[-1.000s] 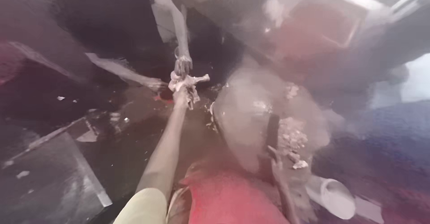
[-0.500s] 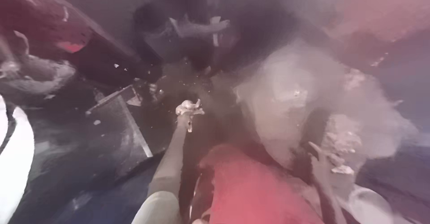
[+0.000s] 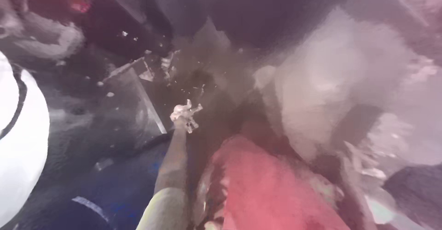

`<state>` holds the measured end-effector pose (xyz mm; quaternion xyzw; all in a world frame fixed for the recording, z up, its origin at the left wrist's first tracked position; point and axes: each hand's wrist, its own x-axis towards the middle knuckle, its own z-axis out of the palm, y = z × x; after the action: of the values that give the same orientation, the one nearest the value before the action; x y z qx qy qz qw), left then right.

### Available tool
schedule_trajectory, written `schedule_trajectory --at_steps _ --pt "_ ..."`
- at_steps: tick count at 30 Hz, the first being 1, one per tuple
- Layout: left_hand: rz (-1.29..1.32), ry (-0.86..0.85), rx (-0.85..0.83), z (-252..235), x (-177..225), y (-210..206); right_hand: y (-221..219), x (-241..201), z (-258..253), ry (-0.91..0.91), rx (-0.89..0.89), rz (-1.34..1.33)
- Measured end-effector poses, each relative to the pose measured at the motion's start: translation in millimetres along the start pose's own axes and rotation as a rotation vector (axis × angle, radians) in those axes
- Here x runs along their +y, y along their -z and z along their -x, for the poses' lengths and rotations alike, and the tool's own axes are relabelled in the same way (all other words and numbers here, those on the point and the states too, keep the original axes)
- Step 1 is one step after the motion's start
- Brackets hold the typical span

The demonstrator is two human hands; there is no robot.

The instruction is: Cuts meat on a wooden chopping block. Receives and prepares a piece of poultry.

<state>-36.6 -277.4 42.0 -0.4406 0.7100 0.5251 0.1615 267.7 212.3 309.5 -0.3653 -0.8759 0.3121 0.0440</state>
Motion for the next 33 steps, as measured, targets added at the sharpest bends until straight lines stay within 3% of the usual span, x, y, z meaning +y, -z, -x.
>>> schedule_trajectory --at_steps 1,2,3,6,24,33 --pt "0.025 -0.005 -0.004 0.2 -2.2 3.2 -25.6 97.9 -7.3 0.368 0.104 -0.138" --pt "0.037 -0.016 -0.006 -0.5 -3.8 5.5 -36.6 141.5 -10.1 0.297 0.076 -0.221" --pt "0.043 -0.023 -0.003 -1.8 -4.8 7.9 -40.3 155.4 -10.4 0.132 0.045 -0.267" --pt "0.032 0.021 0.032 -10.0 -9.5 16.6 -41.4 154.1 -10.1 -0.094 0.017 -0.299" --pt "-0.116 0.106 0.096 -19.2 0.5 17.4 -36.4 128.8 -6.9 -0.108 0.009 -0.29" --pt "-0.434 -0.064 0.117 4.4 18.6 20.8 -42.4 143.6 -8.1 -0.037 0.044 -0.269"
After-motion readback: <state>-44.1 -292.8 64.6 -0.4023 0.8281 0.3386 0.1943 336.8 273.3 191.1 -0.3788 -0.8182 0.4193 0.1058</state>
